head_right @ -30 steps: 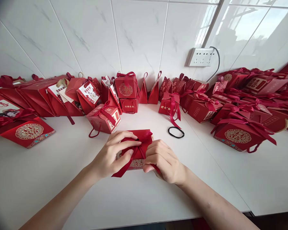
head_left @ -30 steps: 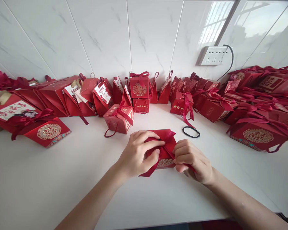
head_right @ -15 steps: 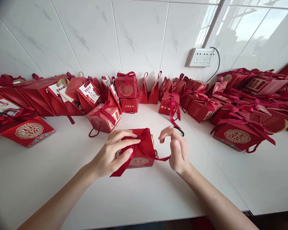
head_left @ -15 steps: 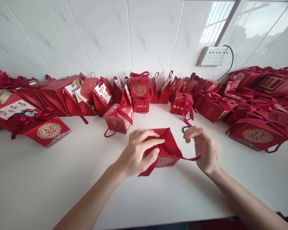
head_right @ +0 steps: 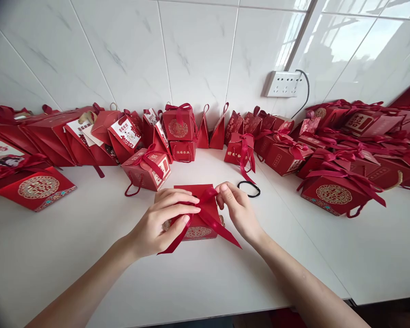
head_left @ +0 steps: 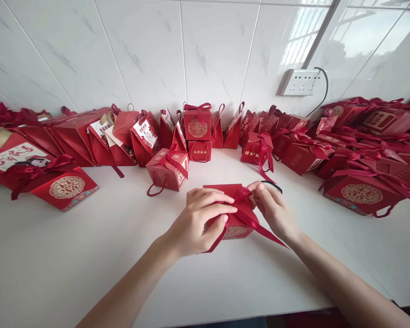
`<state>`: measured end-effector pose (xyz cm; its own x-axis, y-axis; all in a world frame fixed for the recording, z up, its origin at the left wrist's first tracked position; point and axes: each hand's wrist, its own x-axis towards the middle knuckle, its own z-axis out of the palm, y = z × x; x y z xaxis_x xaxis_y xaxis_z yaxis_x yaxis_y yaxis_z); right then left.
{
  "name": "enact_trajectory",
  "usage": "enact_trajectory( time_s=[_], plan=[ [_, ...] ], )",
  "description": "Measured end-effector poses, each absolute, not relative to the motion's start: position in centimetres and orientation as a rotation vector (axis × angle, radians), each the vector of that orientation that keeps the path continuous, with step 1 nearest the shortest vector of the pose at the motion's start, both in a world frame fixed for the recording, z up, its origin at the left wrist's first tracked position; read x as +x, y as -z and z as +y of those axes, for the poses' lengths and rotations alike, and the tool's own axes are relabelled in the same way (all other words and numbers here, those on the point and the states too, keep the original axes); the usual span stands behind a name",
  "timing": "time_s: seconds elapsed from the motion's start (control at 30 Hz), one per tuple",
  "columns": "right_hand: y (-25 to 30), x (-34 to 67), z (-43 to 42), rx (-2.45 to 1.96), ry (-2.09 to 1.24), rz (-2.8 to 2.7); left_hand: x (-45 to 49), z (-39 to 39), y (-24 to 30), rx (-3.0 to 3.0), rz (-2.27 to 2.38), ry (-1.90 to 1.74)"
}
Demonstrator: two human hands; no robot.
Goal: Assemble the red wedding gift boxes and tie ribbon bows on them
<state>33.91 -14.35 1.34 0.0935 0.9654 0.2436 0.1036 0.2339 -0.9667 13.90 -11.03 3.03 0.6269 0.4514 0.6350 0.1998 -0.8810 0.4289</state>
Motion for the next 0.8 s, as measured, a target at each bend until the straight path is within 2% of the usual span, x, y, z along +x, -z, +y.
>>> enact_trajectory(
  time_s=[0.17, 0.33, 0.53, 0.63, 0.8],
  plan=[
    [-1.7, 33.3, -14.5, -1.206, -0.918, -1.277, 13.9, -11.1, -3.0, 2.526, 0.512, -1.121],
    [-2.4, 33.0, -14.7, -1.228, -1.080, -1.198, 13.9, -11.0, -2.8, 2.453, 0.572, -1.134],
    [-2.1, 33.2, -15.0, -1.137, -1.115, -1.190, 13.6, -10.5, -3.0, 2.088, 0.964, -1.235],
    [-2.3, 33.1, -15.1, -1.138, -1.091, -1.241, 13.6, -10.4, -3.4, 1.851, 1.141, -1.096],
    [-2.5, 33.0, -15.1, -1.158, -1.056, -1.303, 14.0, -10.7, -3.9, 1.676, 1.077, -0.949]
  ],
)
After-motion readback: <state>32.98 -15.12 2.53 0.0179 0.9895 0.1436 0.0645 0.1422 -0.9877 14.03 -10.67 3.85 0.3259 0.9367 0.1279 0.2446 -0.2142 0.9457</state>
